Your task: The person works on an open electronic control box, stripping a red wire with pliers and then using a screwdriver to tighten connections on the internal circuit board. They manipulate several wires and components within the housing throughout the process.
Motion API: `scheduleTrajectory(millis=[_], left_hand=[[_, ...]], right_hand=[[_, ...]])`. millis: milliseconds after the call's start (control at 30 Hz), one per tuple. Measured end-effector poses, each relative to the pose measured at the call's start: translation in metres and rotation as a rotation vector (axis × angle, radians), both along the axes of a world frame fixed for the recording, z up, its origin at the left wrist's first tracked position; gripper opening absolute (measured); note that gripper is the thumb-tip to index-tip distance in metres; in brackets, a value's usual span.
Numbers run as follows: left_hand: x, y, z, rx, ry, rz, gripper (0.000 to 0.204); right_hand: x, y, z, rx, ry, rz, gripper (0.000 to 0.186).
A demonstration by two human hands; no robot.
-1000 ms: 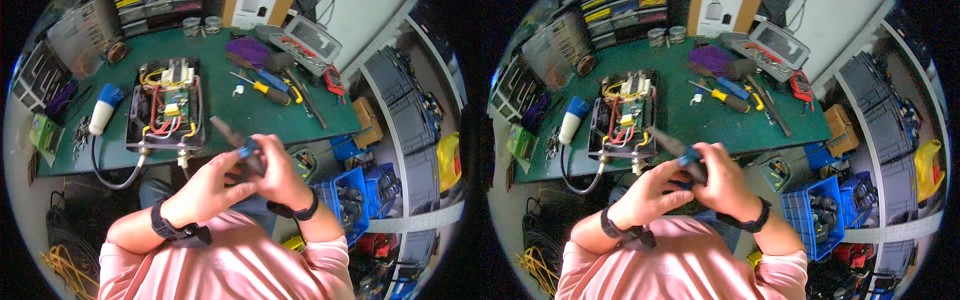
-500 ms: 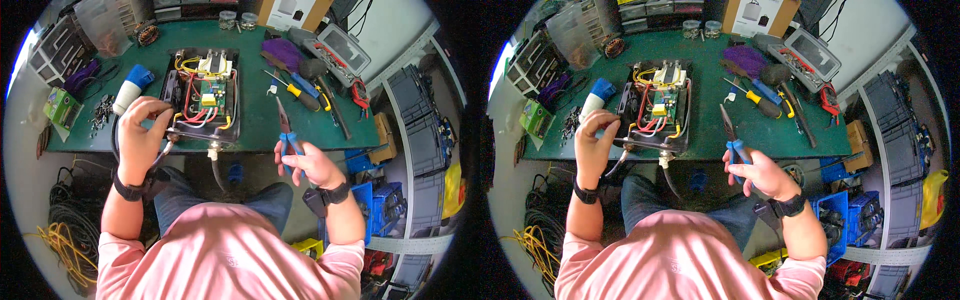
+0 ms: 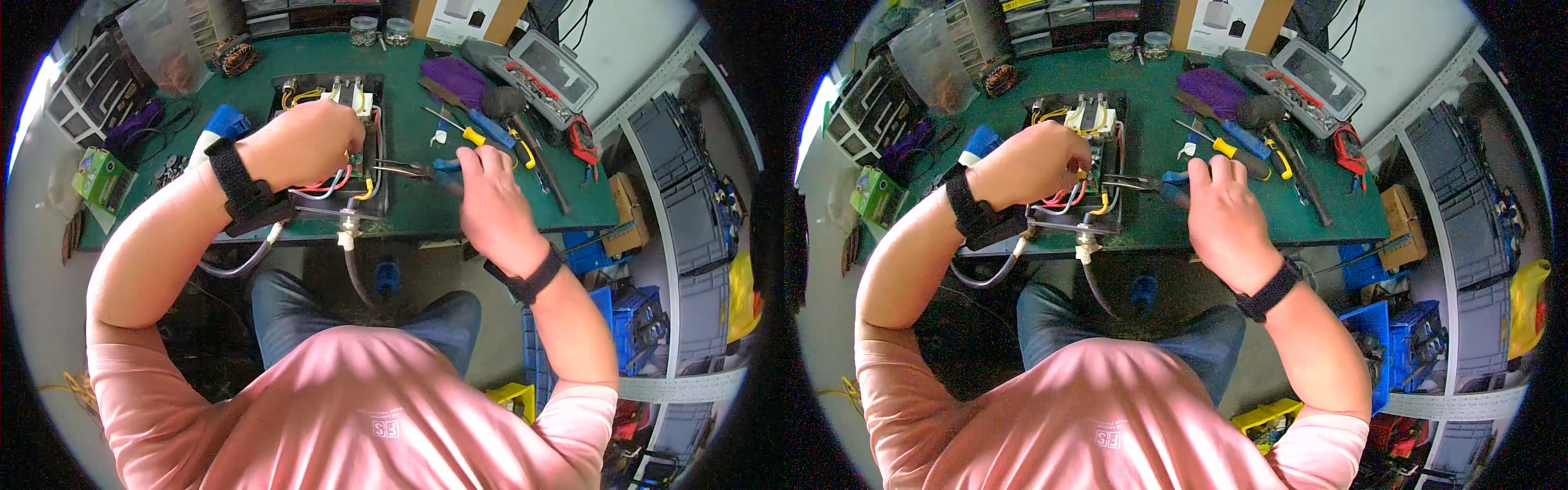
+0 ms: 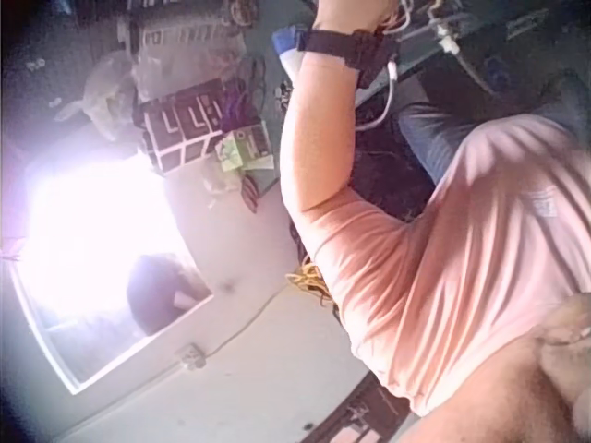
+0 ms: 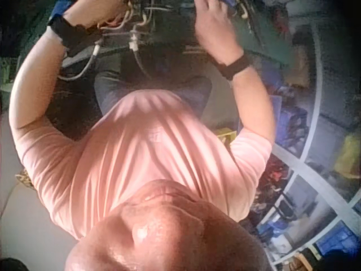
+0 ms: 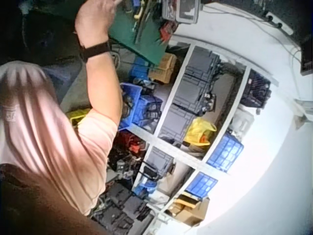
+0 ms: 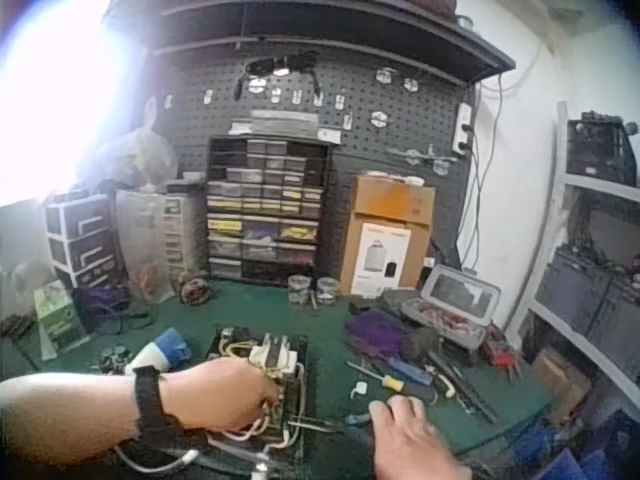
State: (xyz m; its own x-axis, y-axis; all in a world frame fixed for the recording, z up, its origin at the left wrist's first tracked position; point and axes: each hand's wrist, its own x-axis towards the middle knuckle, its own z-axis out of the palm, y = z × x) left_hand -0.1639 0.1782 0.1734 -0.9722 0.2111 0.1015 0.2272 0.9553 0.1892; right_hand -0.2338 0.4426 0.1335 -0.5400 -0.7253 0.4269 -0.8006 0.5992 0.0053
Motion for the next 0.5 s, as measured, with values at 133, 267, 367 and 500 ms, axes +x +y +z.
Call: scheduleTrajectory(millis=[133,267,367,500], left_hand=[[-0.002,0.005,0.003,-0.045,-0.036,-0.023,0.017],[-0.005,0.003,-0.001,-0.033,0.014,-0.022,0.015],[-0.009,0.001,-0.008,0.011,-0.054,0.03,0.014],[-0.01,0.005,-0.005,-0.012,-0.114,0.051,0.015]], right_hand=[[-0.001,-0.01,-0.004,-0.01,0.114,0.013,0.02],[-0.002,-0.016,-0.007,-0.014,0.123,0.014,0.019],[-0.002,-0.017,-0.005,-0.011,0.153,0.023,0.019],[-0.002,-0.019,-0.01,-0.012,0.146,0.02,0.018]])
